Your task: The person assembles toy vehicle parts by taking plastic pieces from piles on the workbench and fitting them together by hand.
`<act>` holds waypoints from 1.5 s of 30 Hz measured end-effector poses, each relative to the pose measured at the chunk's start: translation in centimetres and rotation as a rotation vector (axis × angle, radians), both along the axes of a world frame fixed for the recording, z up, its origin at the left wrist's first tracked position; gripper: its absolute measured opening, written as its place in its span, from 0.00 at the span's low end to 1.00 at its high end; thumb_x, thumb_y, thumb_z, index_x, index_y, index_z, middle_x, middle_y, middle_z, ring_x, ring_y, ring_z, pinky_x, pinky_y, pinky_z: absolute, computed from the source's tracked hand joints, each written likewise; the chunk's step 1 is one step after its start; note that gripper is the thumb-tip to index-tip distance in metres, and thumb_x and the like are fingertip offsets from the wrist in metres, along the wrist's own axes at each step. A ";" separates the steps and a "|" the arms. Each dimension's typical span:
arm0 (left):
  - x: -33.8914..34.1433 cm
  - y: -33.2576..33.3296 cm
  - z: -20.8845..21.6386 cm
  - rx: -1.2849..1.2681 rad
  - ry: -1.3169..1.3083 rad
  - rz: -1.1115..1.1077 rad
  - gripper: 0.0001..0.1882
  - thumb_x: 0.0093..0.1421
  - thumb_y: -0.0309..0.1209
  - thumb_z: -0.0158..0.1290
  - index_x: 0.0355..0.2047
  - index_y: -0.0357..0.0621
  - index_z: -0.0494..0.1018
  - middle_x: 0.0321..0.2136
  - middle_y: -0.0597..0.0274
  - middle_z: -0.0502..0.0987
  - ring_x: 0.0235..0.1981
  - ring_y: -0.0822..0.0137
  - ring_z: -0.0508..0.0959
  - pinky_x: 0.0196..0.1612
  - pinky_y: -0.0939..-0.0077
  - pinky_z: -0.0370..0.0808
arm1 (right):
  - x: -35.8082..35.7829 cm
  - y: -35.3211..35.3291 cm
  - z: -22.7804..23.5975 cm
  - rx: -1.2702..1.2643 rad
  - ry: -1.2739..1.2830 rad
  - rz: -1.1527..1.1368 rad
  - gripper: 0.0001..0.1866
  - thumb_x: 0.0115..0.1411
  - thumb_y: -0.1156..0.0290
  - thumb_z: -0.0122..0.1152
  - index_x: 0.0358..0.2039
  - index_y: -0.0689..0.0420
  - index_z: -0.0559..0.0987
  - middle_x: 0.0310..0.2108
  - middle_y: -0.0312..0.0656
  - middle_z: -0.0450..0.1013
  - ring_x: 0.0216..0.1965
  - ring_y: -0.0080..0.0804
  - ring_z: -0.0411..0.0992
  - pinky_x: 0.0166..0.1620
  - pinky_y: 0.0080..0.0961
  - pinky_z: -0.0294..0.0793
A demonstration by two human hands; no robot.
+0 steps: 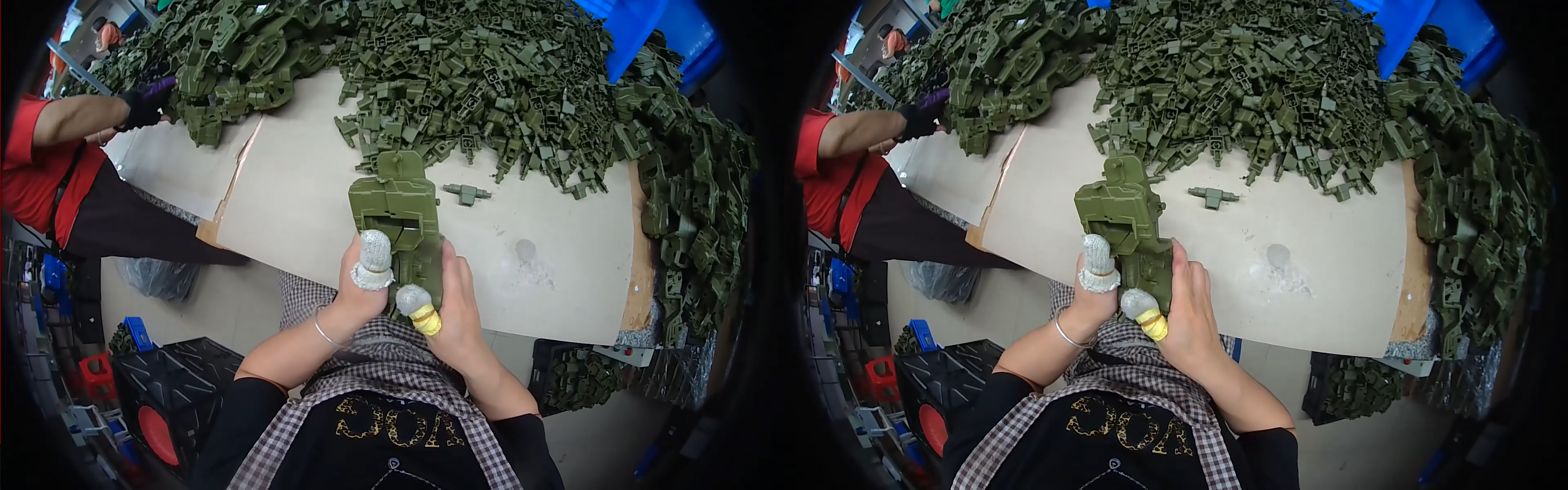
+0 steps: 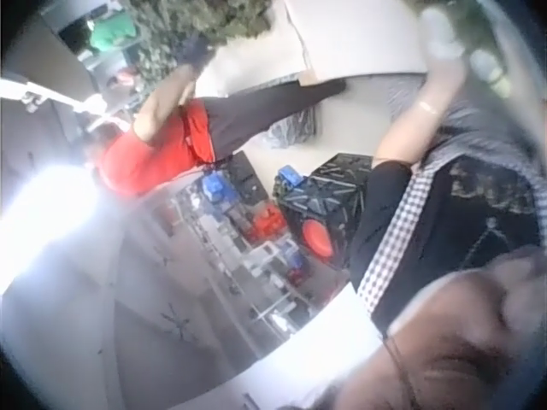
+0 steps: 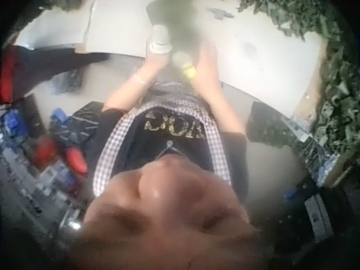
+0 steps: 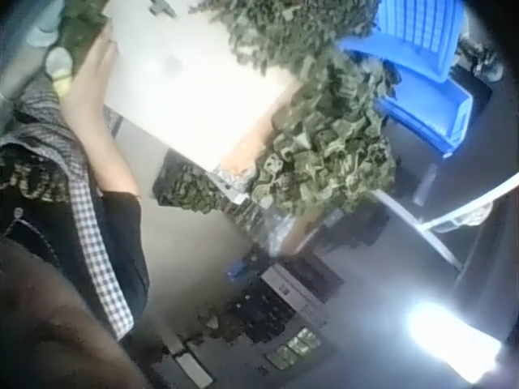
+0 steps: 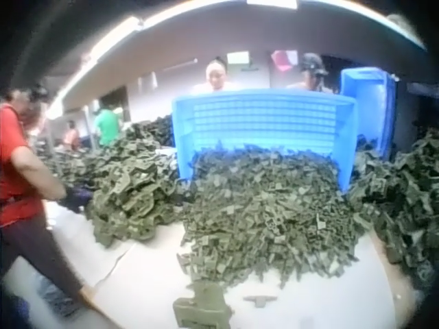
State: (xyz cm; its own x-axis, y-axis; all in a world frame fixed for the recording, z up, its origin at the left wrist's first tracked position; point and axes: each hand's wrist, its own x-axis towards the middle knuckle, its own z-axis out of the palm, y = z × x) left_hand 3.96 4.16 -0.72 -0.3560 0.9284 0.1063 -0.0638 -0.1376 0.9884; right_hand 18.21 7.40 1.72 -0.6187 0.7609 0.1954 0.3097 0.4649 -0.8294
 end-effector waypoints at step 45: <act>-0.8 0.9 -0.1 -0.051 0.011 0.103 0.16 0.56 0.19 0.41 0.47 0.35 0.60 0.43 0.57 0.69 0.44 0.67 0.71 0.49 0.73 0.67 | -1.2 1.7 -0.7 0.089 -0.004 0.081 0.43 0.49 0.71 0.60 0.57 0.72 0.45 0.42 0.56 0.59 0.44 0.53 0.61 0.48 0.39 0.61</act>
State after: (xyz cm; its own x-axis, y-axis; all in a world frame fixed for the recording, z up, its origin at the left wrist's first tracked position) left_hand 3.16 5.08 -0.84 -0.4486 0.8915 0.0639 -0.0412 -0.0920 0.9949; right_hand 17.04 9.13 1.04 -0.6780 0.6885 0.2575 0.2713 0.5599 -0.7829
